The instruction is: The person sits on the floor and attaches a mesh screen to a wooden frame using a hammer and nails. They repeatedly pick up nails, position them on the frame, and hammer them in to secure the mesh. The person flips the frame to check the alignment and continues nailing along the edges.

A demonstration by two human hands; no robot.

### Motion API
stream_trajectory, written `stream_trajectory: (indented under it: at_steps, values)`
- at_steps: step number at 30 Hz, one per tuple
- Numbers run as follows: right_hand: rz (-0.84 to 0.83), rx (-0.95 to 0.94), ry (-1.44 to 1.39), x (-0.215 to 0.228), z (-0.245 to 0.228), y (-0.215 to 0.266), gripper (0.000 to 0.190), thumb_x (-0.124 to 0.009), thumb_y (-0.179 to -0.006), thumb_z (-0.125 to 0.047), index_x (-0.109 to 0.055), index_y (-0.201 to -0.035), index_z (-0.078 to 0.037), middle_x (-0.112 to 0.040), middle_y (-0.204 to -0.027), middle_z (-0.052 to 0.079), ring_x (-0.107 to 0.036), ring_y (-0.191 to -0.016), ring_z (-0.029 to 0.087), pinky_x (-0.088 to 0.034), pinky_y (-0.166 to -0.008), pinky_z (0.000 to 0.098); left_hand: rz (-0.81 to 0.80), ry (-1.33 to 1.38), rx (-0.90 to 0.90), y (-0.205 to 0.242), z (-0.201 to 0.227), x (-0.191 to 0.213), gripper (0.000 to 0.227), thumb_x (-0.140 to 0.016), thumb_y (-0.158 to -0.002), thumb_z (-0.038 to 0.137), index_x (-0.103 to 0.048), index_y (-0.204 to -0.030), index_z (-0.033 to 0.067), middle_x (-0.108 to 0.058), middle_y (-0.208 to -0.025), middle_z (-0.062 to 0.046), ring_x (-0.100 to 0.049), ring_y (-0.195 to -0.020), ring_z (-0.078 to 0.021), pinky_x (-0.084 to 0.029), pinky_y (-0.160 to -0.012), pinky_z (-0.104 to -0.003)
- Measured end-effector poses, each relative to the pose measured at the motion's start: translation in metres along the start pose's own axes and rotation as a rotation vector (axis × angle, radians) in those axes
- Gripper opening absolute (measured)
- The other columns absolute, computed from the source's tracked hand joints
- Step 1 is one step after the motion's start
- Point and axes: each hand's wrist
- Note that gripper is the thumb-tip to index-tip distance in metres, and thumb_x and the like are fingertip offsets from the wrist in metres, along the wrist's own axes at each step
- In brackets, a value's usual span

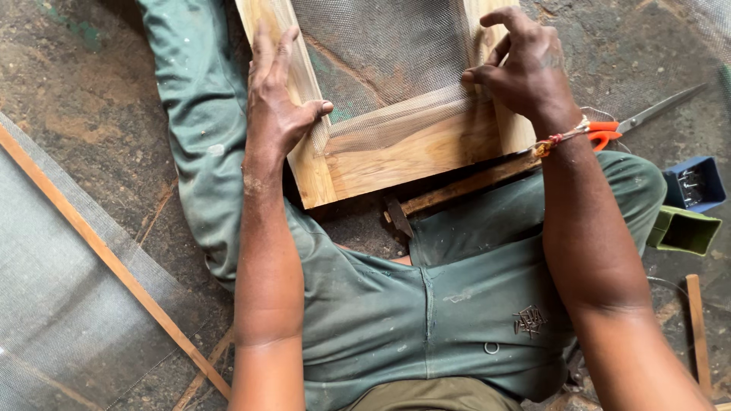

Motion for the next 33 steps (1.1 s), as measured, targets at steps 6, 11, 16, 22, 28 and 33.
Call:
stream_trajectory:
  at_steps: [6, 11, 16, 22, 28, 33]
  values:
    - [0.004, -0.011, -0.002, 0.000, -0.002, 0.003, 0.059, -0.094, -0.084, -0.018, -0.063, -0.133, -0.006, -0.074, -0.082, 0.007, -0.073, -0.071, 0.016, -0.057, -0.059, 0.0311, 0.013, 0.026, -0.033, -0.003, 0.001, -0.002, 0.119, -0.102, -0.062, 0.027, -0.036, -0.161, 0.0192, -0.032, -0.168, -0.016, -0.025, -0.157, -0.0325, -0.020, -0.126, -0.051]
    - [0.029, 0.041, 0.023, 0.002, -0.004, 0.004, 0.059, -0.095, -0.082, -0.020, -0.067, -0.132, -0.009, -0.074, -0.081, 0.007, -0.072, -0.071, 0.015, -0.055, -0.060, 0.0310, 0.030, 0.023, -0.070, -0.007, 0.002, -0.001, 0.113, -0.102, -0.068, 0.024, -0.037, -0.161, 0.0142, -0.036, -0.166, -0.017, -0.033, -0.155, -0.0326, -0.021, -0.128, -0.052]
    - [-0.007, -0.006, -0.002, 0.007, -0.009, 0.006, 0.051, -0.094, -0.084, -0.020, -0.073, -0.130, -0.011, -0.074, -0.082, 0.008, -0.070, -0.069, 0.015, -0.055, -0.059, 0.0328, 0.066, 0.063, -0.055, -0.009, 0.000, -0.004, 0.106, -0.101, -0.069, 0.025, -0.042, -0.157, 0.0127, -0.045, -0.161, -0.018, -0.043, -0.149, -0.0345, -0.035, -0.121, -0.047]
    - [0.028, 0.017, -0.021, 0.012, -0.019, 0.008, 0.048, -0.093, -0.080, -0.018, -0.076, -0.125, -0.012, -0.074, -0.083, 0.009, -0.070, -0.070, 0.016, -0.055, -0.062, 0.0351, 0.244, 0.263, 0.052, -0.039, -0.006, -0.005, 0.092, -0.096, -0.081, 0.026, -0.043, -0.152, 0.0030, -0.069, -0.129, -0.018, -0.070, -0.116, -0.0284, -0.058, -0.100, -0.039]
    - [0.050, 0.013, -0.057, 0.015, -0.025, 0.009, 0.052, -0.092, -0.077, -0.016, -0.075, -0.125, -0.012, -0.073, -0.083, 0.011, -0.071, -0.072, 0.021, -0.056, -0.067, 0.0375, 0.088, 0.967, 0.403, -0.132, -0.022, 0.011, 0.070, -0.086, -0.088, 0.014, -0.053, -0.146, -0.0065, -0.080, -0.109, -0.015, -0.074, -0.091, -0.0208, -0.060, -0.071, -0.028]
    - [0.021, -0.022, -0.063, 0.018, -0.030, 0.006, 0.055, -0.091, -0.074, -0.017, -0.074, -0.126, -0.012, -0.074, -0.087, 0.013, -0.072, -0.074, 0.024, -0.057, -0.071, 0.0399, -0.010, 1.222, 0.191, -0.160, -0.023, 0.016, 0.061, -0.072, -0.090, -0.004, -0.054, -0.148, -0.0042, -0.075, -0.121, -0.018, -0.079, -0.096, -0.0229, -0.065, -0.080, -0.032]
Point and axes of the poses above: each hand's wrist, its own y-axis away from the middle knuckle, its own x-axis out of the back of the hand, z = x × y
